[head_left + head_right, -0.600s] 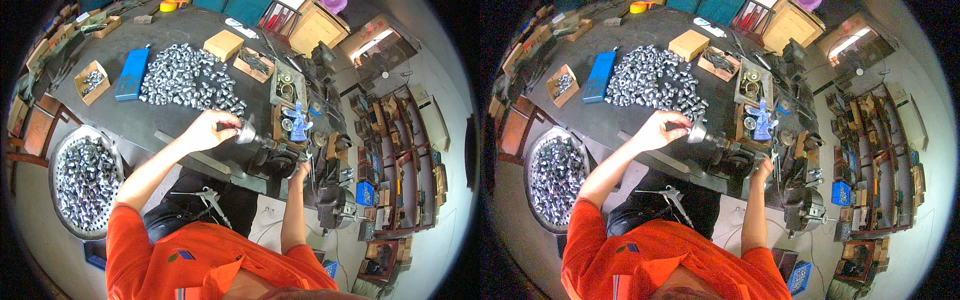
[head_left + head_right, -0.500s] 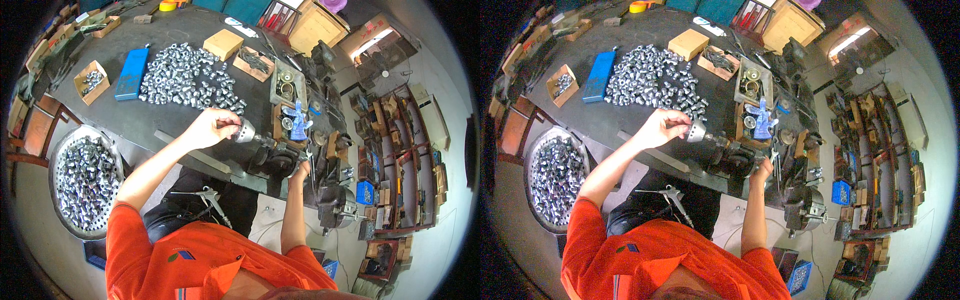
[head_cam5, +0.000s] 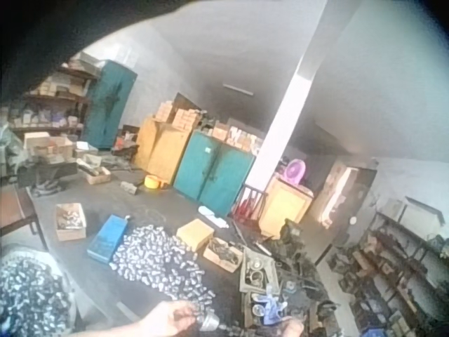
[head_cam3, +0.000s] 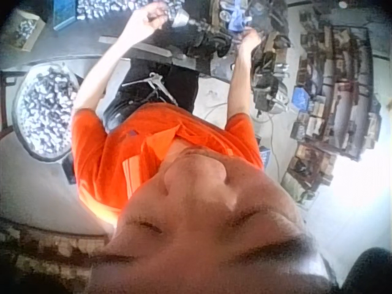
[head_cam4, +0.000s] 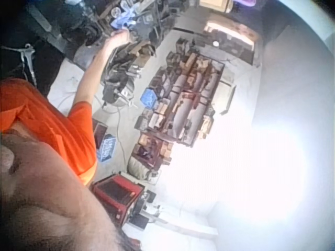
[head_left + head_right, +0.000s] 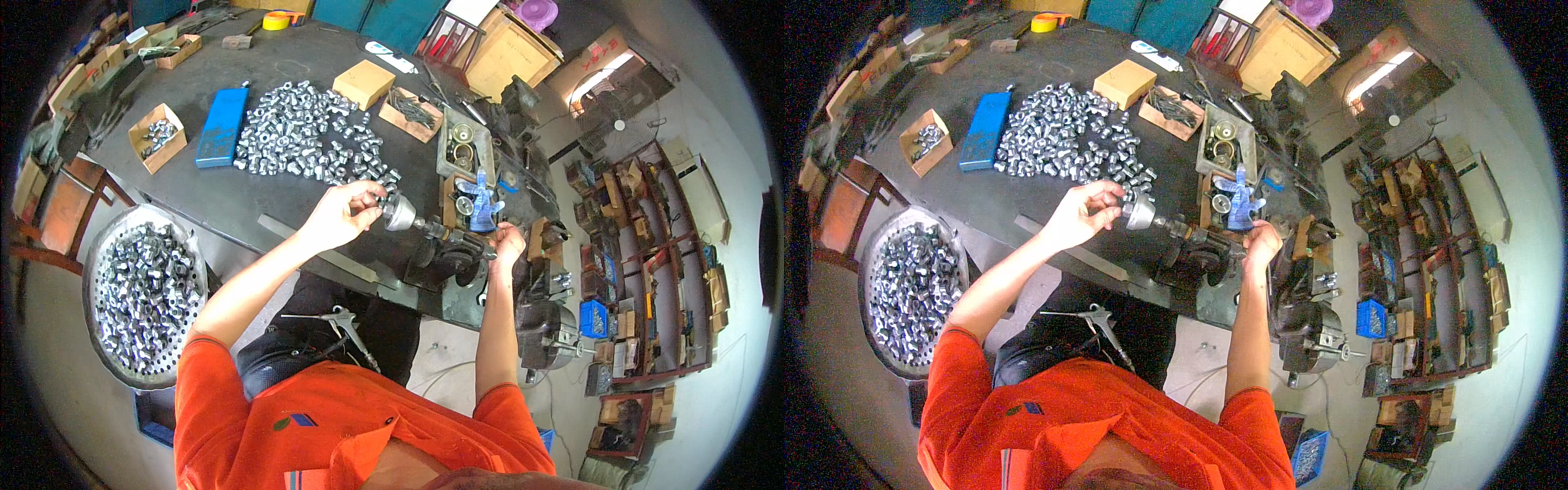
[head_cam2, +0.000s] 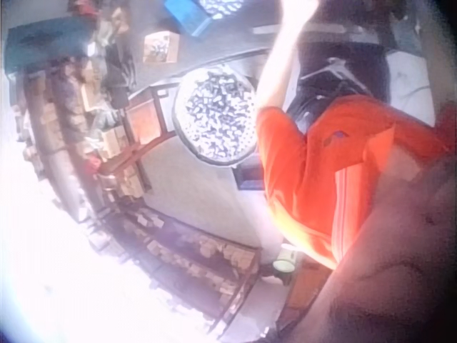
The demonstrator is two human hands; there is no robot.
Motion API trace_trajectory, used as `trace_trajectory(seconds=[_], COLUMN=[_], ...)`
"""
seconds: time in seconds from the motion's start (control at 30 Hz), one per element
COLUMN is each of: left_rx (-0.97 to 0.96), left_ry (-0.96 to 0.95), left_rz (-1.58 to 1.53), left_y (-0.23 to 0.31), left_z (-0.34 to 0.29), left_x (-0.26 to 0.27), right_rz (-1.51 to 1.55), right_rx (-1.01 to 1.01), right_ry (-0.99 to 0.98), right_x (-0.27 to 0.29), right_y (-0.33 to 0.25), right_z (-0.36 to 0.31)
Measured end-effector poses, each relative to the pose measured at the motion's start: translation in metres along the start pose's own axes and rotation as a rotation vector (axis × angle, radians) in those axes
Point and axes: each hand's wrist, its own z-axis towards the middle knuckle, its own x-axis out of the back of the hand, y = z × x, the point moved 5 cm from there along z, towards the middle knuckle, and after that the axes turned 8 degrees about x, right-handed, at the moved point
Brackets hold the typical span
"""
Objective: The person assembles small metal components by inserting them into a larger metal housing held in a workbench vice. The person picks up individual bolts and pieces from a large tray and a scattered pile on the table, inserting them into the housing and tightening them.
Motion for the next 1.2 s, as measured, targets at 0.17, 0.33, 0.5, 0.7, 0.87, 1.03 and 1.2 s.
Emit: trace_trajectory(seconds=[0.17,0.33,0.5,0.7,0.87,1.03,1.2], left_rx=[0.062,0.037,0.160,0.269,0.303,0.350,0.385], left_ry=[0.068,0.254,0.186,0.104,0.075,0.041,0.032], left_rz=[0.092,0.395,0.220,0.062,0.007,0.006,-0.044], left_y=[-0.015,-0.019,-0.022,-0.030,-0.026,-0.016,-0.017], left_z=[0.005,0.002,0.004,0.006,0.005,0.007,0.002], left_x=[-0.013,-0.018,-0.016,-0.010,-0.007,-0.008,0.004], right_rz=[0.065,0.085,0.304,0.420,0.327,0.118,-0.049], right_rx=[0.033,0.073,0.120,0.073,-0.167,-0.270,0.385], right_ry=[0.036,0.079,0.083,0.052,0.064,0.364,0.011], right_x=[0.002,0.002,0.007,0.041,0.063,0.044,0.003], right_y=[-0.012,-0.023,-0.056,-0.055,0.020,0.071,0.000], right_z=[-0.002,-0.011,-0.029,-0.086,-0.097,-0.048,-0.007])
